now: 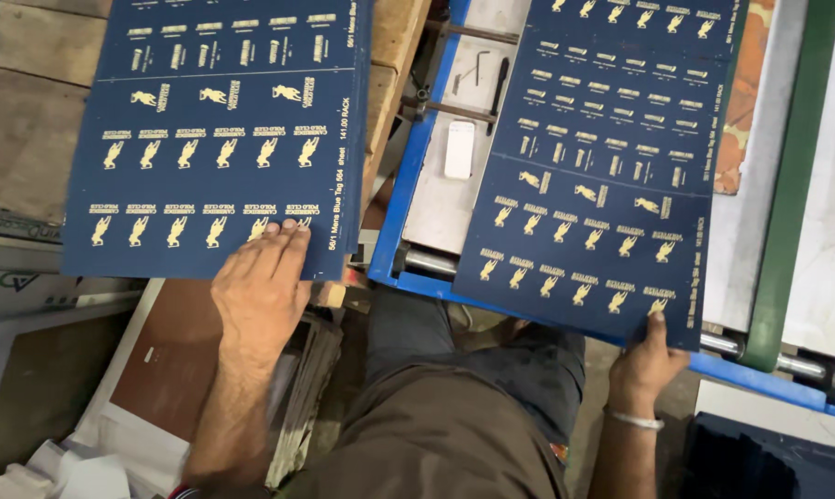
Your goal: The person repeatedly picks up blue printed sheets from a stack on the left and places them onto a blue roller conveyor on the right. The sheets feature a repeating pattern of white logos and text. The person uses both hands to handle the sheets, ensuring they are aligned as they move them from the input stack to the conveyor belt.
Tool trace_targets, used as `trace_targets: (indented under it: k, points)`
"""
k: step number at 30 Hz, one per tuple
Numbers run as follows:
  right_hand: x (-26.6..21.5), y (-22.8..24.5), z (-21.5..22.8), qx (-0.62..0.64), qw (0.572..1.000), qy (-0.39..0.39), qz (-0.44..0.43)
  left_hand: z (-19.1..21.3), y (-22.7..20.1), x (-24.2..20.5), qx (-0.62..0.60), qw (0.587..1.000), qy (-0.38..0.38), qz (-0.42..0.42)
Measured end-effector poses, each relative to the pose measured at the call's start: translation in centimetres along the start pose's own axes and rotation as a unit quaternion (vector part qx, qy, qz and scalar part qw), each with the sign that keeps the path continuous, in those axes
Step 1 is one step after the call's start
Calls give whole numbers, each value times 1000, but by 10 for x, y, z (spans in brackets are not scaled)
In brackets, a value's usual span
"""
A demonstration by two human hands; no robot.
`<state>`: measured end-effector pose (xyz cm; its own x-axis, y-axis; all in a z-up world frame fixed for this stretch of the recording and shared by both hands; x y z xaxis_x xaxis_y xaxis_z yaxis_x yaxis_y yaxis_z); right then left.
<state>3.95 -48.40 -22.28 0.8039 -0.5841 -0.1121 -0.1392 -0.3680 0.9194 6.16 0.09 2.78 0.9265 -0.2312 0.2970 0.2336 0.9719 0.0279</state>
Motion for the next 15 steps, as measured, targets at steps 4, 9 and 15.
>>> trace_targets:
  k: [4, 9, 15]
  points:
    - [37, -17, -7, 59, 997, 38, -27, 1, -1, 1, -9, 1000, 14, 5]
    - [43, -26, -12, 72, 981, 112, -143, 9, 17, 0, -79, 995, 24, -49]
    - [-25, 2, -76, -21, 945, 216, -245, 15, 33, -5, -203, 977, -57, 37]
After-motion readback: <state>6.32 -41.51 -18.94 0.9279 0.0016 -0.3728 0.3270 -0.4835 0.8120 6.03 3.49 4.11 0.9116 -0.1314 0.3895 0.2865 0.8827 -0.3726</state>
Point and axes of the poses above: each hand's wrist, its own x-axis towards the middle knuckle, its own z-axis out of the back of the hand, y = z × x, the point moved 2 cm from there along x, towards the middle knuckle, and after that the axes turned 9 degrees about y, right-handed, at the moved point
